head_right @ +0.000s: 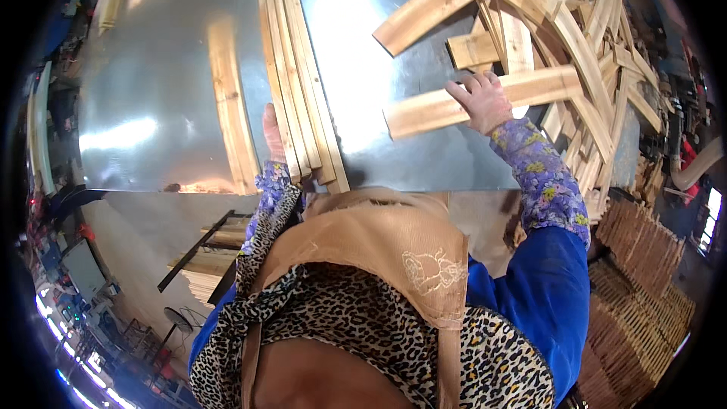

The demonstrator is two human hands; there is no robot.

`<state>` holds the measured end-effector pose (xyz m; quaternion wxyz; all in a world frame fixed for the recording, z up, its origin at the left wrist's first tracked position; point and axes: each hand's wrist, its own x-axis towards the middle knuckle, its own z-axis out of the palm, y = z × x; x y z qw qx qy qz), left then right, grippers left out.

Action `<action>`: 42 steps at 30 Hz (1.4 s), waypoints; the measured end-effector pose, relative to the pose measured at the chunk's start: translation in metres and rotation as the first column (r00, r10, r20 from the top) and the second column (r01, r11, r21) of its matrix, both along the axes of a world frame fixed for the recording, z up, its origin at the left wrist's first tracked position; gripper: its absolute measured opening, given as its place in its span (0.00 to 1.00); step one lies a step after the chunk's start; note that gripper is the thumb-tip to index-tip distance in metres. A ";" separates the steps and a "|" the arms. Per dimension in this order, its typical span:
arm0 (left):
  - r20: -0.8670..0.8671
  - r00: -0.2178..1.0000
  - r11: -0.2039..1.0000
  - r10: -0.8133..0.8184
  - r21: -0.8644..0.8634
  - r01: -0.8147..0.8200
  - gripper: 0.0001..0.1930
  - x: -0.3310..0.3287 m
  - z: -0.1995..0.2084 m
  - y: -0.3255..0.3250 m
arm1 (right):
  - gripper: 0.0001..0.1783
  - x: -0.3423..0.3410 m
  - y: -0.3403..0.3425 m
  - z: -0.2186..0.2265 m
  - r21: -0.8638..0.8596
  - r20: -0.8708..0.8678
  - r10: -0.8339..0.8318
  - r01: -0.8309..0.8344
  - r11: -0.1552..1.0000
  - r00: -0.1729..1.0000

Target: The person sorts and stacks thin wooden planks on a large metal table. They pick up individual planks from a disorganized pile, align them, and place them into a neat stack. The process involves repetitive picking, aligning, and stacking of the wood pieces.

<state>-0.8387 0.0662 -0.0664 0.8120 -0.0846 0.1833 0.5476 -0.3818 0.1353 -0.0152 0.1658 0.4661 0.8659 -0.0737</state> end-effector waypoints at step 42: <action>-0.973 -0.027 0.969 -0.230 -0.231 0.088 0.49 -0.051 0.066 -0.036 | 0.54 -0.296 -0.026 -0.037 -0.664 -0.385 -0.771 0.428 0.613 0.508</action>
